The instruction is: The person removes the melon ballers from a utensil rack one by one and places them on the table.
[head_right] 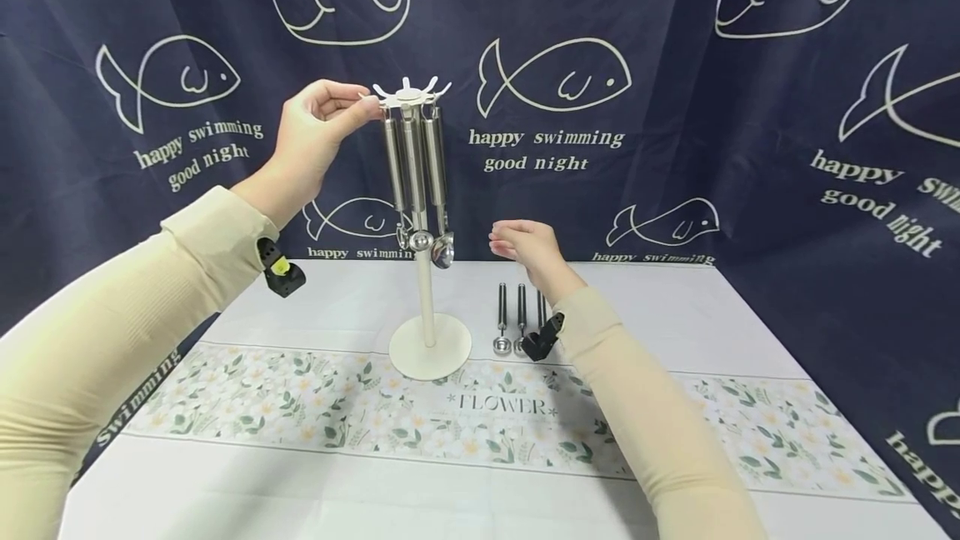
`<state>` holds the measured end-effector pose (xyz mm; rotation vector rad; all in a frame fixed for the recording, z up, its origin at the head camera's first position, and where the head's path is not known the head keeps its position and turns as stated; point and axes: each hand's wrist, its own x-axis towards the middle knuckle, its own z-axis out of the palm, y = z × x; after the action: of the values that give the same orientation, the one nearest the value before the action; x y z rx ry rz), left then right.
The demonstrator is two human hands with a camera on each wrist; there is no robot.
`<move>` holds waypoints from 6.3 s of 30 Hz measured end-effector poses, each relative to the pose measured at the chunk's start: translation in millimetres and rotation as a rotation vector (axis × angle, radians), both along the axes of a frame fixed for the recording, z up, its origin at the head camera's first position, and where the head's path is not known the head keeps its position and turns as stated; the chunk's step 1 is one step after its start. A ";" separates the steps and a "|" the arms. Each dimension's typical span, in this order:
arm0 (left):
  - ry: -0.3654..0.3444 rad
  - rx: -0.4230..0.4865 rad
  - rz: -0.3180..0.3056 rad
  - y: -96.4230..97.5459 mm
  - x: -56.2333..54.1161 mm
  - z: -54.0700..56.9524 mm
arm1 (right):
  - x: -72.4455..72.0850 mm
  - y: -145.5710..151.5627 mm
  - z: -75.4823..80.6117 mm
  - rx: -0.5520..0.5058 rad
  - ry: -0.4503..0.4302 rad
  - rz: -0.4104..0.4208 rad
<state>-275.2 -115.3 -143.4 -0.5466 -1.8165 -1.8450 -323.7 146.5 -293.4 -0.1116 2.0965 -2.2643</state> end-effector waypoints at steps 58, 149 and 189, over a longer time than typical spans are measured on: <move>-0.035 -0.151 -0.006 -8.2 7.0 14.5 | 12.9 -46.0 78.2 -0.206 0.337 0.073; -0.086 -0.123 -0.146 -16.3 -12.3 3.4 | -3.2 57.7 -16.7 -0.058 0.045 -0.273; -0.074 -0.071 -0.199 -13.7 -16.7 -1.2 | 0.4 93.5 -82.2 0.197 -0.178 -0.258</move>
<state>-291.9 -129.1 -144.6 -0.7171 -1.9435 -1.9583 -323.4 240.0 -375.6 0.3749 2.3352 -2.0805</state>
